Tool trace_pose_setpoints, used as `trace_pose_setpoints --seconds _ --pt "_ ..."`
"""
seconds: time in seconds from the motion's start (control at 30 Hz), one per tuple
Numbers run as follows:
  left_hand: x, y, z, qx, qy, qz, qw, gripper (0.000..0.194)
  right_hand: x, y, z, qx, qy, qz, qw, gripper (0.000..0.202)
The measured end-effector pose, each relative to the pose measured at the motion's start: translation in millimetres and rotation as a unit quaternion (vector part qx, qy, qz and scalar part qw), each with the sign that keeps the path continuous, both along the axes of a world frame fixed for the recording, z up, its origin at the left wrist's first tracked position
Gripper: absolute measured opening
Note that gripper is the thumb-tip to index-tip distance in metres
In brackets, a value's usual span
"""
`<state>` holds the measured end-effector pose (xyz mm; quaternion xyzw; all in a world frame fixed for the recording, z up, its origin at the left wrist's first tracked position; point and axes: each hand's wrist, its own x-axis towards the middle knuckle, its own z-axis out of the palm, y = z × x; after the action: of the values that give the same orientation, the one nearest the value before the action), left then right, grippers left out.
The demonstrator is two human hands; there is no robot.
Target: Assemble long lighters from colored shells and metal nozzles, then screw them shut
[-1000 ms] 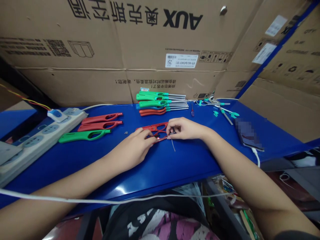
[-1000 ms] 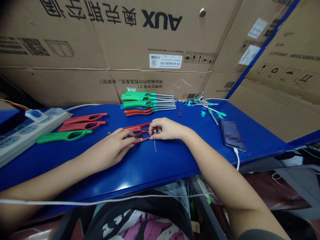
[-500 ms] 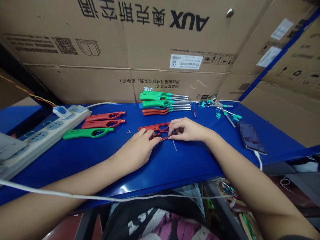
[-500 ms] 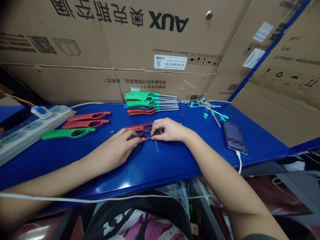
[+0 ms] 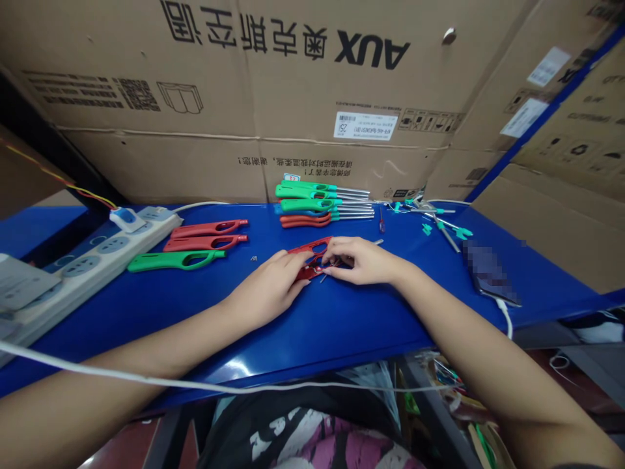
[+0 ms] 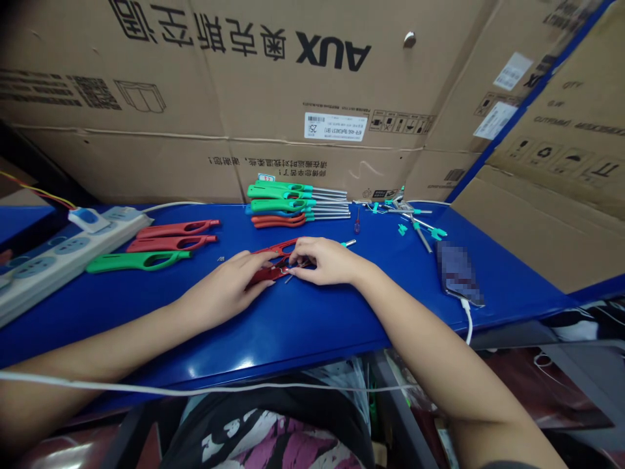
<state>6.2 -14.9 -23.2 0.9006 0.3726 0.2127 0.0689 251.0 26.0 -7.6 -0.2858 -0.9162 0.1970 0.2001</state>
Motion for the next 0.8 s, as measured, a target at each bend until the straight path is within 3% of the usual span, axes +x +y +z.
trace_pose_setpoints --seconds 0.8 --pt "0.5 1.5 -2.6 0.014 0.018 0.003 1.0 0.036 -2.2 2.9 -2.7 -0.025 0.042 -0.011 0.999 0.017"
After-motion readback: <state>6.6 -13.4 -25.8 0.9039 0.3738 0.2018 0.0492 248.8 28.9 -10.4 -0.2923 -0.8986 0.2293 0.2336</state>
